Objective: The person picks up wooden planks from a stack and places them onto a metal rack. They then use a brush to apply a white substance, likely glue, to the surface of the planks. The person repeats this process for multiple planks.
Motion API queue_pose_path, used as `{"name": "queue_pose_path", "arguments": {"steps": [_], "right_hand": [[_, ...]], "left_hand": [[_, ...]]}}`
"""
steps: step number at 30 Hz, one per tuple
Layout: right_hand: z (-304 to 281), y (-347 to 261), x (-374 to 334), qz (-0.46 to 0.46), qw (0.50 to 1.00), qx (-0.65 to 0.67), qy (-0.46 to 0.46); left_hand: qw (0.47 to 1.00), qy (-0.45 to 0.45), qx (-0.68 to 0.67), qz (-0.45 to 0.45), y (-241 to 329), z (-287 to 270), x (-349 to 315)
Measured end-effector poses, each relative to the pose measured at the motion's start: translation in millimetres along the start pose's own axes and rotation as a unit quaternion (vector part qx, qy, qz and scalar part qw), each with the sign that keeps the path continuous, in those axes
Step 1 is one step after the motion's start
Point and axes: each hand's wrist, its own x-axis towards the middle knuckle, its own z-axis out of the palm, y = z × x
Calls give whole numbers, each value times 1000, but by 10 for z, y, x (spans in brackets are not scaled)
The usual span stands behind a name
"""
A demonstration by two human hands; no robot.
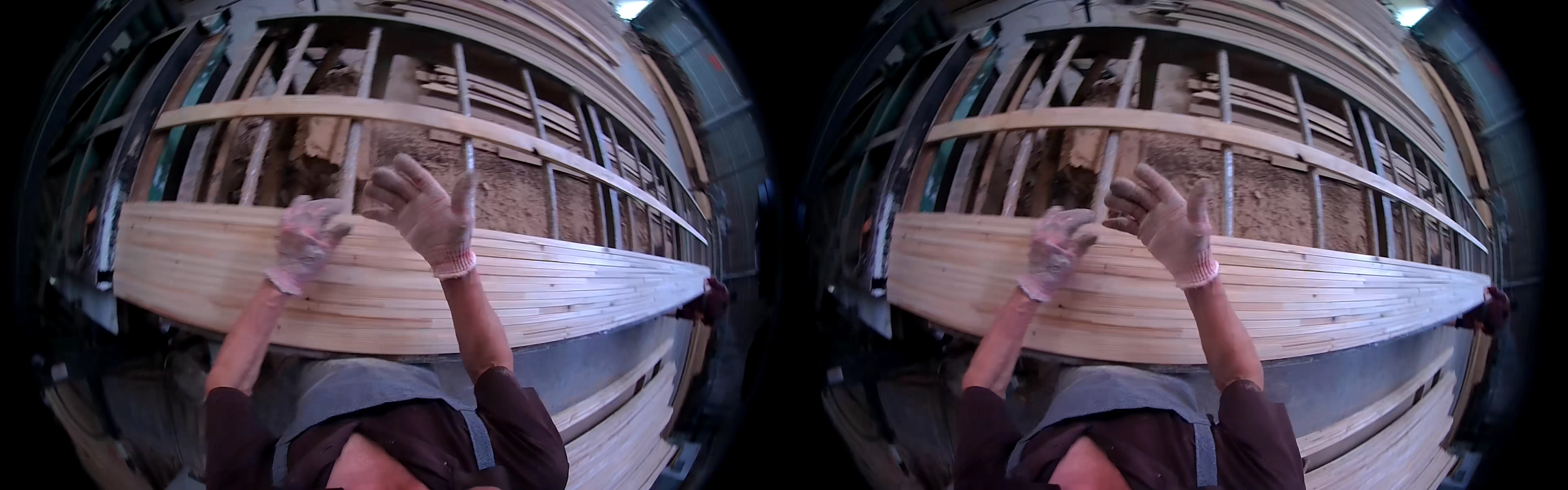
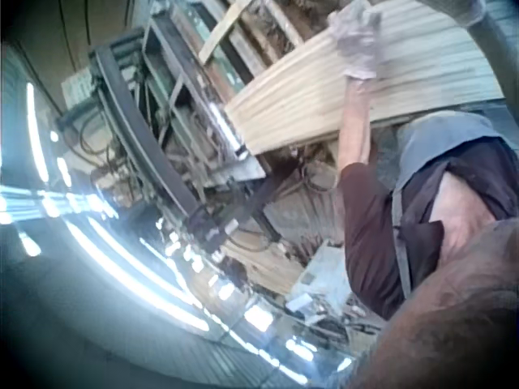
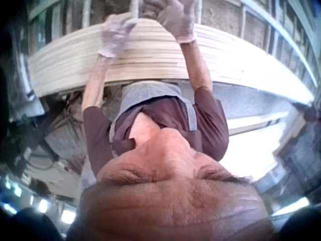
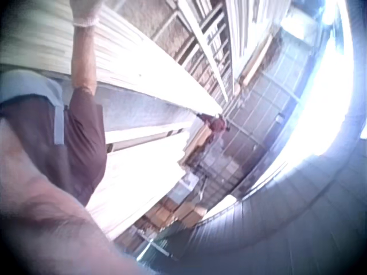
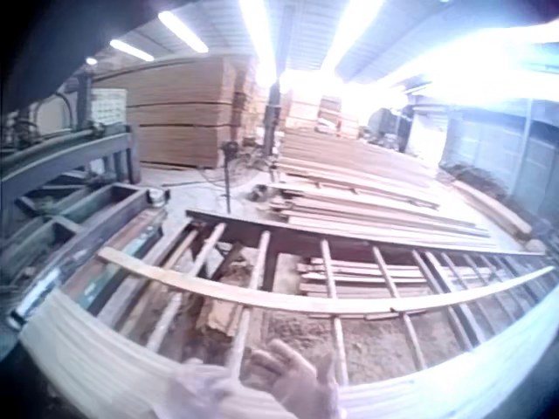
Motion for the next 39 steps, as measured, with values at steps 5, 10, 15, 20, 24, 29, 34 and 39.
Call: {"name": "queue_pose_path", "arguments": {"steps": [5,10,15,20,24,29,34,39], "right_hand": [[192,212,-367,-5,995,101,-2],[103,193,-638,29,993,108,-34],[140,323,-735,65,994,86,-25],[88,756,-806,115,971,177,-109],[384,1101,-1007,169,980,97,-29],[585,2053,-1189,289,949,28,-120],[1236,3149,-1474,360,881,-239,-194],[696,4718,-1547,411,689,-582,-134]], "left_hand": [[989,29,-143,-24,1172,-121,-175],[998,46,-41,-5,1851,-14,-167],[997,66,7,-41,2102,21,-276],[997,63,16,-49,2035,-62,-481],[986,110,116,-48,1963,-243,-877],[968,103,196,-115,1882,-881,-1911],[920,207,145,-300,1869,-1338,-3131],[873,39,131,-468,1874,-1101,-5237]]}}
